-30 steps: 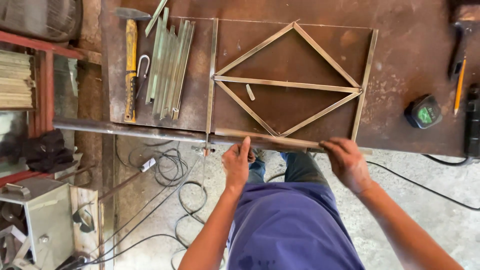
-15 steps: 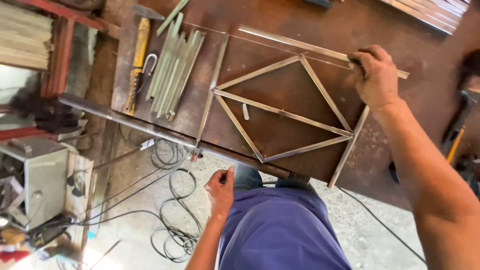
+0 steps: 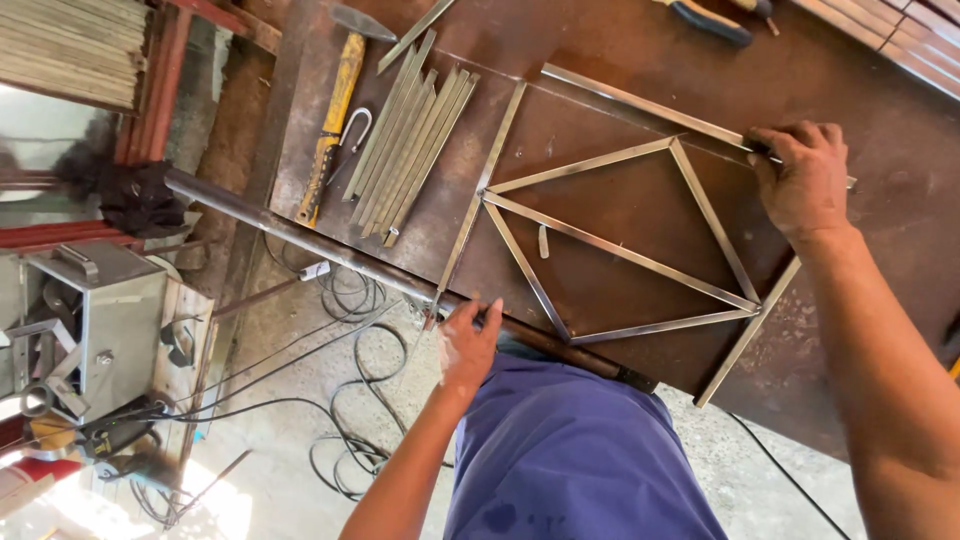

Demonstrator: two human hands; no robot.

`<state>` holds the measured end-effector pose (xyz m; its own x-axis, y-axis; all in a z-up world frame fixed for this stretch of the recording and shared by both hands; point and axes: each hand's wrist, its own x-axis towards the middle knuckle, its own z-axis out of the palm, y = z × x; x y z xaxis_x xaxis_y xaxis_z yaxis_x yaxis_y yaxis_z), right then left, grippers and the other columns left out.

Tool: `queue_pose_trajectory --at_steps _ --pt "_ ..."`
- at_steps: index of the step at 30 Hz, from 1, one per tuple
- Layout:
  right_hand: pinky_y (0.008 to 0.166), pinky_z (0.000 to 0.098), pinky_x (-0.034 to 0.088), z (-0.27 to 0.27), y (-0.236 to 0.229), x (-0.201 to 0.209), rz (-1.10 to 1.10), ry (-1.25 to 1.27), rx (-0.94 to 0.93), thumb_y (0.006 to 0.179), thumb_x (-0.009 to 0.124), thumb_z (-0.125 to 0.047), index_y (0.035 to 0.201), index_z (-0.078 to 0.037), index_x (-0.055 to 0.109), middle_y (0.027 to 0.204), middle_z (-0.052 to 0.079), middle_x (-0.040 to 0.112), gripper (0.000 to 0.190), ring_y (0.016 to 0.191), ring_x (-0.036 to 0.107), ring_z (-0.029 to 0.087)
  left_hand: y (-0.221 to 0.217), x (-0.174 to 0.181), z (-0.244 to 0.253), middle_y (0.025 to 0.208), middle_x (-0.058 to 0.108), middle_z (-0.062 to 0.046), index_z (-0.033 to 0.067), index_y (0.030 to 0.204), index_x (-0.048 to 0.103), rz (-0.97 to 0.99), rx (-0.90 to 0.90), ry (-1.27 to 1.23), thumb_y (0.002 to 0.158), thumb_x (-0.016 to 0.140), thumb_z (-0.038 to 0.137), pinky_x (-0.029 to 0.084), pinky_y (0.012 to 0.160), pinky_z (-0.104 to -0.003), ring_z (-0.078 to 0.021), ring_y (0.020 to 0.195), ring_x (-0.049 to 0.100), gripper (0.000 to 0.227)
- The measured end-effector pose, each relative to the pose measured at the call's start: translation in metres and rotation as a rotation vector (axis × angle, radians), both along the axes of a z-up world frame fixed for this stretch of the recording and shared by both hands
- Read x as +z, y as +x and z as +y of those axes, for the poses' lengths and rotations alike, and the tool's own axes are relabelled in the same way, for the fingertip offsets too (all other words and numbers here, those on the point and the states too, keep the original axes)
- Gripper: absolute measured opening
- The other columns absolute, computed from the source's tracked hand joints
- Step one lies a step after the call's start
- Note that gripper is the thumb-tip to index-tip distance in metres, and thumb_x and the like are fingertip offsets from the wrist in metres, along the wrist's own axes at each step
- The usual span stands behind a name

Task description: Assembling and welding a decorative metal frame by measuring, positioning, and tack-welding metal bars.

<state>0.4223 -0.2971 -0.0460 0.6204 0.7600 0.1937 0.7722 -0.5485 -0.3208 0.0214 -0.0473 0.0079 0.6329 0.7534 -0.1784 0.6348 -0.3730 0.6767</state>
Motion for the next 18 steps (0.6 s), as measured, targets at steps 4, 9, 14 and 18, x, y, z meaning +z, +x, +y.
queue_pose_trajectory --at_steps 4,9,14,18 --pt "0.101 0.0425 0.048 0.004 -0.002 0.005 0.000 0.009 0.016 0.095 0.079 0.004 0.128 -0.007 0.082 0.124 0.012 0.070 0.034 0.113 0.056 0.034 0.008 -0.006 0.011 0.072 0.070 -0.011 0.0019 0.078 0.067 -0.056 -0.039 0.052 0.090 0.074 0.023 0.050 0.055 -0.035 -0.0256 0.055 0.061 0.026" --pt "0.096 0.0401 0.052 0.016 -0.003 0.014 0.009 -0.071 0.018 0.091 0.077 0.004 0.127 -0.006 0.083 0.122 0.014 0.072 0.038 0.106 0.060 0.033 0.011 -0.005 0.021 0.075 0.068 -0.013 0.0032 0.081 0.069 -0.036 -0.015 0.056 0.091 0.072 0.022 0.051 0.059 -0.039 -0.0265 0.062 0.061 0.022" --pt "0.094 0.0386 0.052 0.031 0.001 0.016 0.026 -0.142 0.012 0.092 0.075 0.001 0.127 -0.011 0.082 0.119 0.011 0.072 0.038 0.104 0.059 0.032 0.021 -0.022 0.047 0.091 0.066 -0.009 0.0073 0.094 0.074 0.066 0.007 0.196 0.090 0.073 0.022 0.055 0.059 -0.035 -0.0214 0.068 0.062 0.015" --pt "0.092 0.0390 0.052 0.036 0.006 0.008 0.056 -0.123 0.052 0.086 0.073 -0.002 0.121 -0.009 0.080 0.119 0.010 0.073 0.036 0.103 0.064 0.032 0.031 -0.034 0.068 0.110 0.063 -0.012 0.0090 0.115 0.073 0.214 0.015 0.256 0.088 0.073 0.025 0.059 0.077 -0.043 -0.0299 0.099 0.060 0.031"
